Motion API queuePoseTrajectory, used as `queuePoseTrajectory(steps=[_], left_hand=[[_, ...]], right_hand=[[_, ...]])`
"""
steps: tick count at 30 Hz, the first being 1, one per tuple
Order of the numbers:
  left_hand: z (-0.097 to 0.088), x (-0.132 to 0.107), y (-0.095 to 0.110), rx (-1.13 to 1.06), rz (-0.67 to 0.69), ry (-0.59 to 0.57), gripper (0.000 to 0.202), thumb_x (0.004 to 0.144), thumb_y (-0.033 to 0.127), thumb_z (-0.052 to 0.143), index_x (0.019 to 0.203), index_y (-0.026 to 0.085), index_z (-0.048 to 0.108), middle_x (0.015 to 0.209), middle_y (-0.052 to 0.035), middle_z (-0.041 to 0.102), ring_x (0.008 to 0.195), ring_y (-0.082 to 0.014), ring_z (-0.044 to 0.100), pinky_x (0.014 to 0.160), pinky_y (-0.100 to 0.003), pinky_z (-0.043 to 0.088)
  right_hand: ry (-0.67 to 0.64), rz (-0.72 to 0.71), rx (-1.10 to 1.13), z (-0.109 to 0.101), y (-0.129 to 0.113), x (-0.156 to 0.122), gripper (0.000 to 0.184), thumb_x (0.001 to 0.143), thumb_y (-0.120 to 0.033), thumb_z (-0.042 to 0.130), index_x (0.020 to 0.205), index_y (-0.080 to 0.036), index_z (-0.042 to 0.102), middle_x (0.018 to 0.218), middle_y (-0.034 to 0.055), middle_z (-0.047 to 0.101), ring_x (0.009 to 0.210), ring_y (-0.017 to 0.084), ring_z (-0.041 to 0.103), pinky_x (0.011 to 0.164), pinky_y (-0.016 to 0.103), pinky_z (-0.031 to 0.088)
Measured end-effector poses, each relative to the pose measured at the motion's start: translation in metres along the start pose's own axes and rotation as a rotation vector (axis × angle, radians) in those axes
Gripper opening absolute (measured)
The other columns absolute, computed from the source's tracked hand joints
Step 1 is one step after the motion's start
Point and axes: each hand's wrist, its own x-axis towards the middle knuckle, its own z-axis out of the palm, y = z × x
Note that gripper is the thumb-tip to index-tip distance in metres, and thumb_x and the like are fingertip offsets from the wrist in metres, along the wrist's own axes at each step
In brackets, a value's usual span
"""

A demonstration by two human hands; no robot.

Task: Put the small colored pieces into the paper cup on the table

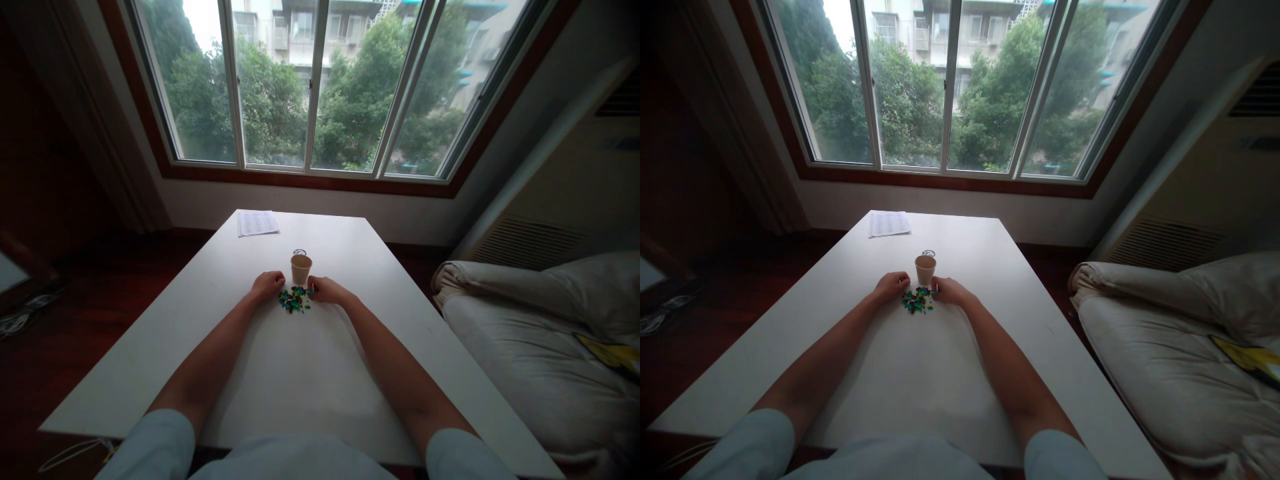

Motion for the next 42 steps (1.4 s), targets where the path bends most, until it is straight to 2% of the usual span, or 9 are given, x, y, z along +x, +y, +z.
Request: queuePoseTrajectory(steps=[3, 7, 11, 19, 29, 33, 38, 42], left_hand=[[0.001, 0.001, -0.002, -0.003, 0.008, 0.002, 0.029, 0.089, 0.039, 0.050, 0.098, 0.024, 0.073, 0.097, -0.0048, 0.073, 0.085, -0.0186, 0.062, 0.072, -0.027, 0.042], [0.002, 0.001, -0.003, -0.004, 0.017, 0.003, 0.028, 0.088, 0.039, 0.050, 0.097, 0.024, 0.072, 0.097, -0.0046, 0.073, 0.084, -0.0185, 0.062, 0.070, -0.027, 0.041], [0.002, 0.000, -0.001, 0.004, 0.014, 0.008, 0.027, 0.088, 0.039, 0.051, 0.098, 0.024, 0.072, 0.097, -0.0045, 0.073, 0.084, -0.0185, 0.062, 0.070, -0.027, 0.041], [0.002, -0.005, 0.008, 0.015, -0.022, 0.042, 0.026, 0.090, 0.037, 0.051, 0.100, 0.024, 0.071, 0.101, -0.0044, 0.072, 0.089, -0.0185, 0.062, 0.074, -0.027, 0.043], [0.004, -0.005, 0.007, 0.030, -0.008, 0.052, 0.024, 0.090, 0.035, 0.051, 0.098, 0.025, 0.071, 0.100, -0.0041, 0.071, 0.090, -0.0190, 0.061, 0.074, -0.028, 0.043], [0.003, -0.005, 0.008, 0.029, -0.012, 0.051, 0.025, 0.089, 0.035, 0.051, 0.099, 0.025, 0.071, 0.102, -0.0043, 0.071, 0.090, -0.0191, 0.061, 0.074, -0.028, 0.042], [0.003, -0.005, 0.008, 0.019, -0.013, 0.045, 0.024, 0.089, 0.036, 0.051, 0.099, 0.025, 0.071, 0.103, -0.0045, 0.071, 0.092, -0.0194, 0.061, 0.077, -0.028, 0.043], [0.004, -0.005, 0.007, 0.020, -0.011, 0.046, 0.025, 0.090, 0.036, 0.051, 0.098, 0.024, 0.071, 0.102, -0.0047, 0.071, 0.092, -0.0192, 0.061, 0.076, -0.027, 0.042]], right_hand=[[0.025, 0.017, 0.018, 0.000, 0.010, 0.002, 0.037, 0.077, -0.031, 0.072, 0.111, -0.023, 0.060, 0.087, 0.0007, 0.066, 0.074, 0.015, 0.056, 0.062, 0.022, 0.035], [0.046, -0.037, 0.057, 0.002, 0.018, 0.004, 0.047, 0.075, -0.031, 0.076, 0.118, -0.022, 0.062, 0.097, 0.0036, 0.064, 0.081, 0.016, 0.058, 0.068, 0.023, 0.040], [0.055, -0.069, 0.078, 0.005, 0.016, 0.006, 0.036, 0.078, -0.025, 0.073, 0.113, -0.023, 0.068, 0.104, 0.0054, 0.062, 0.083, 0.015, 0.059, 0.072, 0.023, 0.043], [0.122, -0.057, 0.049, 0.009, 0.013, 0.006, 0.023, 0.081, -0.020, 0.068, 0.104, -0.021, 0.070, 0.099, 0.0046, 0.063, 0.080, 0.014, 0.058, 0.072, 0.022, 0.042], [0.187, -0.068, -0.031, 0.013, 0.003, 0.005, 0.022, 0.082, -0.013, 0.060, 0.102, -0.019, 0.068, 0.099, 0.0057, 0.063, 0.082, 0.015, 0.058, 0.074, 0.023, 0.040], [0.241, -0.105, -0.028, 0.019, -0.002, 0.005, 0.018, 0.085, -0.014, 0.054, 0.097, -0.018, 0.067, 0.098, 0.0056, 0.063, 0.083, 0.015, 0.058, 0.075, 0.023, 0.040], [0.271, -0.141, -0.011, 0.024, -0.002, 0.005, 0.017, 0.085, -0.015, 0.056, 0.098, -0.018, 0.067, 0.098, 0.0050, 0.063, 0.082, 0.015, 0.057, 0.076, 0.024, 0.041], [0.365, -0.093, -0.015, 0.026, 0.000, 0.002, 0.017, 0.090, -0.018, 0.053, 0.099, -0.020, 0.067, 0.099, 0.0047, 0.063, 0.082, 0.014, 0.057, 0.077, 0.024, 0.042]])
